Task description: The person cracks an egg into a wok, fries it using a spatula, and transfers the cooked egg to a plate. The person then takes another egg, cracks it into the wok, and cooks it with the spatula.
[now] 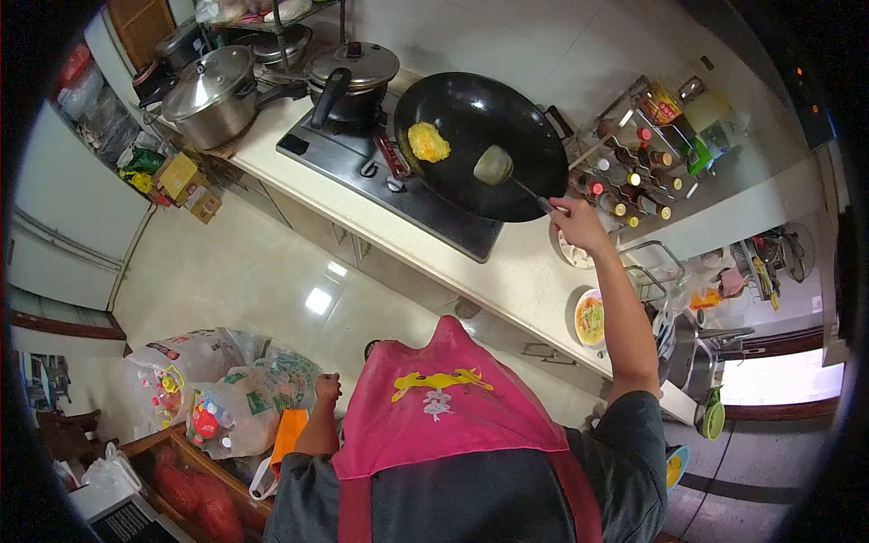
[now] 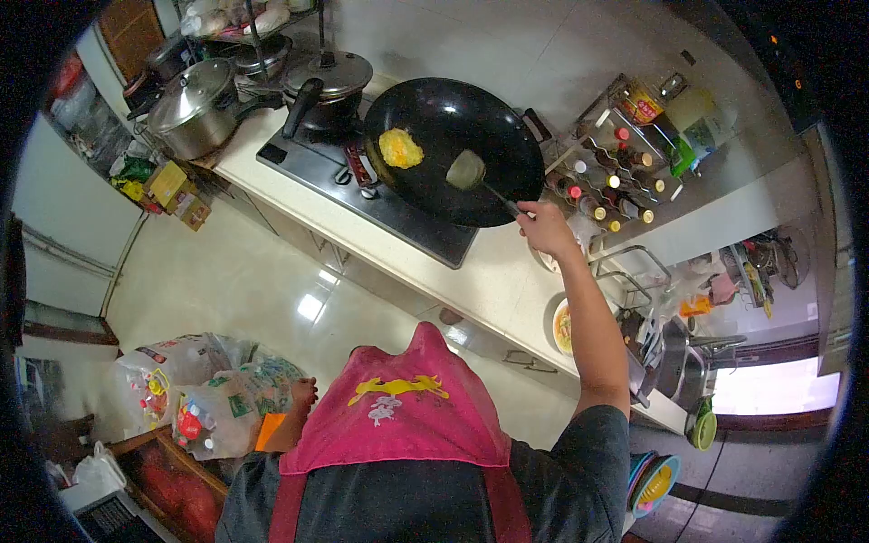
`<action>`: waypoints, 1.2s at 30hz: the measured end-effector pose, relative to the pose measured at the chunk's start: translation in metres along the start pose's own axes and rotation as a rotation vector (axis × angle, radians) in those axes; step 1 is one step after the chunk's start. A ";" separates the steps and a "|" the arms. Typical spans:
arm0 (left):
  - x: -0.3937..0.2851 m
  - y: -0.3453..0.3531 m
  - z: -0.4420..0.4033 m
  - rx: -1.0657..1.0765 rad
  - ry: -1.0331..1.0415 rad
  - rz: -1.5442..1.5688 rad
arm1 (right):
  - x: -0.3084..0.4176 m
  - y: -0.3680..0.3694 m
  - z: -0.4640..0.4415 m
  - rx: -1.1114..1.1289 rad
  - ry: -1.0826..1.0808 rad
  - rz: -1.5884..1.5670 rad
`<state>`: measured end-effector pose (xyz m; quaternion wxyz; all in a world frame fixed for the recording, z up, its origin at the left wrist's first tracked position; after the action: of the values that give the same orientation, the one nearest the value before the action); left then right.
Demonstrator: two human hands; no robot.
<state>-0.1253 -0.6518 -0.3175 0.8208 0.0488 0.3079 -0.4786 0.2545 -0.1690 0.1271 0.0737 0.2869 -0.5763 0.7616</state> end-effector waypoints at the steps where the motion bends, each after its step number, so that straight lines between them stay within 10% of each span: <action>1: -0.004 0.001 0.000 -0.008 0.017 0.000 | -0.008 -0.002 -0.002 0.097 0.145 -0.139; 8: -0.018 0.002 0.017 -0.017 -0.033 -0.022 | 0.004 0.033 -0.039 0.107 0.187 -0.450; 20: 0.023 -0.001 0.008 -0.061 -0.076 -0.039 | -0.008 0.054 -0.086 -0.247 -0.245 0.212; 29: 0.013 0.001 0.006 -0.039 -0.034 -0.050 | -0.005 -0.049 -0.018 0.325 0.239 -0.299; 36: 0.010 0.004 -0.004 -0.025 -0.048 0.034 | 0.000 -0.064 -0.012 0.339 0.265 -0.234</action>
<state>-0.1204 -0.6553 -0.3268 0.8367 0.0321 0.2931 -0.4615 0.2787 -0.1374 0.1786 0.1874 0.2577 -0.3885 0.8646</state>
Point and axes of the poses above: each hand's wrist, its own z-axis away from the middle knuckle, its own y-axis out of the palm, x = y × z, the point moved 2 cm from there along -z, towards the middle knuckle, and after that the axes turned 4 degrees about x, right-handed, at the moved point
